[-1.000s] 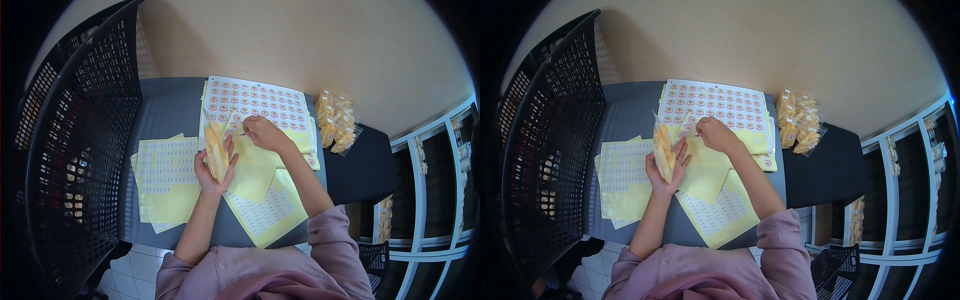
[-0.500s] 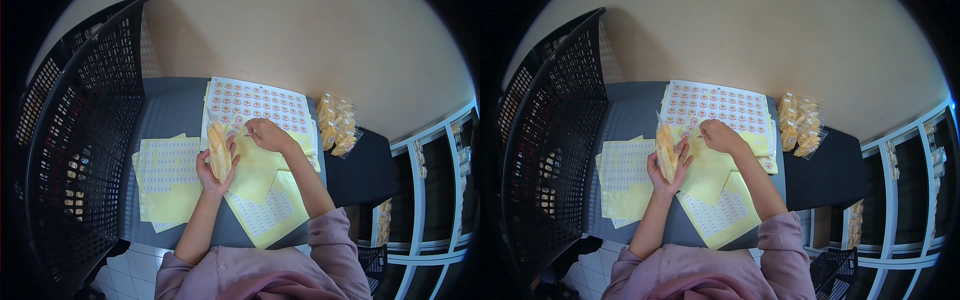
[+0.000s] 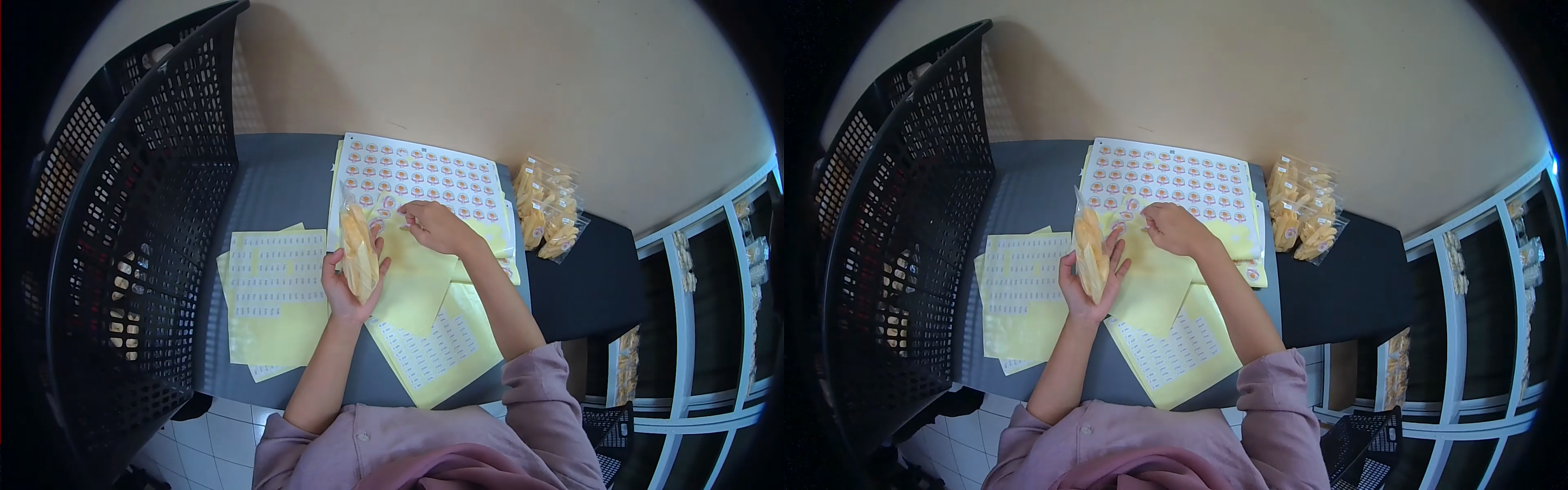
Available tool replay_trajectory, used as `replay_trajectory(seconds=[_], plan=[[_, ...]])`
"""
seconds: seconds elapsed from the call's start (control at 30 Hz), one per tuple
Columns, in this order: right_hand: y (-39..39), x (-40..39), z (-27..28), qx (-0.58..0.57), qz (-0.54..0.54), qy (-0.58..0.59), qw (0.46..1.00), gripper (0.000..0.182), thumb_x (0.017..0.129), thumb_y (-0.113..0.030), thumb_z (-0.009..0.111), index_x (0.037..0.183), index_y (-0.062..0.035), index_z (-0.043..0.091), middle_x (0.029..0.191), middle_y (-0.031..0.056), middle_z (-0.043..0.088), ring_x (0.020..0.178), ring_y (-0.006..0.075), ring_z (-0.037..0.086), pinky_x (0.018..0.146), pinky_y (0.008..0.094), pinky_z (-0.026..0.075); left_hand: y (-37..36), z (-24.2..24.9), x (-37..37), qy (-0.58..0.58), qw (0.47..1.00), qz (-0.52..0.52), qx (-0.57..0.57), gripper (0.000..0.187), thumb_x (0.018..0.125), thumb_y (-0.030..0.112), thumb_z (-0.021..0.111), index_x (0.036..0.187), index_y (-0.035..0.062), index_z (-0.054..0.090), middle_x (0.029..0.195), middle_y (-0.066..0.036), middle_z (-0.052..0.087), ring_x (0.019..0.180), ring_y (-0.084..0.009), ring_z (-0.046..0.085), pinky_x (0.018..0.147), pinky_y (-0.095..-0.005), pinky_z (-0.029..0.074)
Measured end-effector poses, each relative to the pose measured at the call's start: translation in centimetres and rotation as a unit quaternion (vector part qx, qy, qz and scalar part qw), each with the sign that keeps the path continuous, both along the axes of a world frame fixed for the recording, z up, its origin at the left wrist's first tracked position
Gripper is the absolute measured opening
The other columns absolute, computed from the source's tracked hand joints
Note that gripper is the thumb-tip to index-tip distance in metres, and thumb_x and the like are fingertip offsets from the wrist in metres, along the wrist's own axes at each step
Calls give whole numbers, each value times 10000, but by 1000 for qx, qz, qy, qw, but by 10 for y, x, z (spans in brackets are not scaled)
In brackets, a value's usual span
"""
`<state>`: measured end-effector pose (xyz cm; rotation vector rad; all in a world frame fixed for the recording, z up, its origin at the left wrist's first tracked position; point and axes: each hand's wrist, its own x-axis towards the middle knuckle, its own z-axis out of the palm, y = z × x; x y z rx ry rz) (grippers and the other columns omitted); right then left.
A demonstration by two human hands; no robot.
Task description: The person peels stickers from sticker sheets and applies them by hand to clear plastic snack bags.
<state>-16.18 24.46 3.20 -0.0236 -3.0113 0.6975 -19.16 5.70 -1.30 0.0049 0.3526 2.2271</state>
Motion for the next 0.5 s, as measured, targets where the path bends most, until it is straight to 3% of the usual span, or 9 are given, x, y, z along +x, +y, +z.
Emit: replay_trajectory(seconds=[0.2, 0.27, 0.33, 0.4, 0.43, 0.47, 0.5], plan=[[5, 2, -1, -26, 4, -10, 1000, 181, 740, -98, 472, 820, 59, 509, 831, 181, 575, 773, 293, 564, 720, 355, 442, -1, 0, 2, 7, 1000, 6, -3, 652, 723, 412, 414, 1310, 165, 279, 1335, -66, 324, 1192, -163, 297, 973, -345, 147], [6, 5, 2, -153, -42, -72, 985, 152, 765, -91, 450, 760, 57, 479, 918, 179, 583, 846, 241, 574, 716, 336, 451, -1, 2, 2, 24, 1000, 3, -8, 649, 725, 400, 415, 1311, 157, 278, 1338, -63, 319, 1195, -163, 297, 970, -337, 174], [11, 7, -9, -212, -53, -46, 975, 136, 775, -83, 440, 766, 44, 488, 967, 168, 575, 903, 220, 556, 740, 323, 448, -1, 5, 4, 41, 999, 1, -12, 645, 728, 388, 415, 1312, 150, 277, 1341, -59, 314, 1197, -162, 297, 967, -329, 202], [15, 10, -19, -270, -64, -20, 961, 126, 785, -75, 430, 773, 31, 496, 1016, 157, 567, 959, 199, 538, 764, 309, 445, 0, 9, 7, 63, 997, -4, 52, 521, 780, 255, 410, 1254, 53, 334, 1239, -82, 419, 1088, -171, 440, 887, -328, 378], [15, 13, -22, -351, -64, 17, 934, 107, 787, -63, 429, 777, 18, 499, 1048, 140, 553, 973, 190, 524, 801, 309, 430, 0, 5, 9, 65, 996, -6, 53, 521, 780, 255, 410, 1254, 53, 334, 1239, -82, 419, 1088, -171, 440, 887, -328, 378], [17, 15, -25, -429, -63, 54, 900, 93, 790, -50, 428, 780, 5, 502, 1079, 124, 540, 986, 180, 510, 839, 308, 415, 1, -4, 11, 91, 996, -15, 0, 480, 791, 229, 414, 1231, 48, 350, 1210, -87, 431, 1073, -175, 451, 875, -329, 394], [18, 16, -25, -428, -64, 56, 900, 93, 790, -50, 428, 780, 5, 502, 1079, 124, 540, 986, 180, 510, 839, 308, 415, 2, 0, 13, 117, 991, -23, -53, 439, 802, 202, 419, 1208, 42, 366, 1180, -91, 444, 1059, -180, 461, 863, -330, 411]])
